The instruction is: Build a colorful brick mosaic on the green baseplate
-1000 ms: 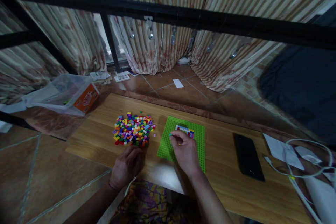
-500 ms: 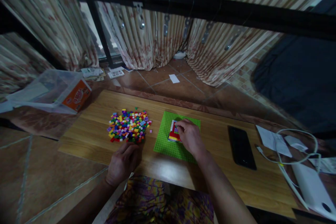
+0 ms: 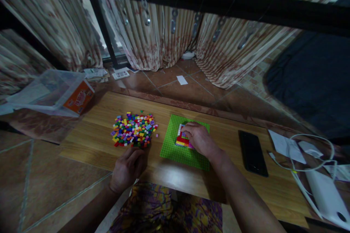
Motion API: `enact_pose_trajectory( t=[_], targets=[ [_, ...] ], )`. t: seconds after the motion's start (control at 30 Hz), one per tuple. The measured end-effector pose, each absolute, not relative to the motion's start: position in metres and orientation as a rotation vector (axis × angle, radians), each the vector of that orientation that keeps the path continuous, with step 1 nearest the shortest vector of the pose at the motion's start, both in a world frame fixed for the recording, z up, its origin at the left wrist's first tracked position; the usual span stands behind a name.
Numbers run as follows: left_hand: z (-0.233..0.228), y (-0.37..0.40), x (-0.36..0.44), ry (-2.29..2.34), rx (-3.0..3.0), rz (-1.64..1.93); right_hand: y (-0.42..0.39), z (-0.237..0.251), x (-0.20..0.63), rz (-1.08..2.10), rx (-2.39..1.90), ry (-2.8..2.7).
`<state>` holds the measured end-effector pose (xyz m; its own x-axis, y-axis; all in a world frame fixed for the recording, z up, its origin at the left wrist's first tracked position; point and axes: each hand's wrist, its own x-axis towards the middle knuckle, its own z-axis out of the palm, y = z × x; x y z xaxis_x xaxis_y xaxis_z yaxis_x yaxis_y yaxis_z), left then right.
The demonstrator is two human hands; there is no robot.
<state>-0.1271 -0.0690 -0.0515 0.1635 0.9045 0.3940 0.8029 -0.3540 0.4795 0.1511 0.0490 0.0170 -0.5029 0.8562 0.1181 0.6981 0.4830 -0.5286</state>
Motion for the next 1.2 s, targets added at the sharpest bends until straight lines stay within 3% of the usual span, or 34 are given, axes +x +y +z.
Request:
enact_pose_trajectory(
  t=[0.53,0.93,1.2],
  targets=[
    [-0.049,-0.069,-0.127,1.681,2.253,0.95,0.055,0.026,0.154,0.617,-1.208,-2.54],
    [-0.05,-0.069,-0.127,1.684,2.261,0.943,0.048,0.0,0.157,0.419,-1.568,-1.972],
    [-0.049,-0.069,-0.127,1.675,2.261,0.935,0.05,-0.018,0.152,0.786,-1.672,-1.734]
  ],
)
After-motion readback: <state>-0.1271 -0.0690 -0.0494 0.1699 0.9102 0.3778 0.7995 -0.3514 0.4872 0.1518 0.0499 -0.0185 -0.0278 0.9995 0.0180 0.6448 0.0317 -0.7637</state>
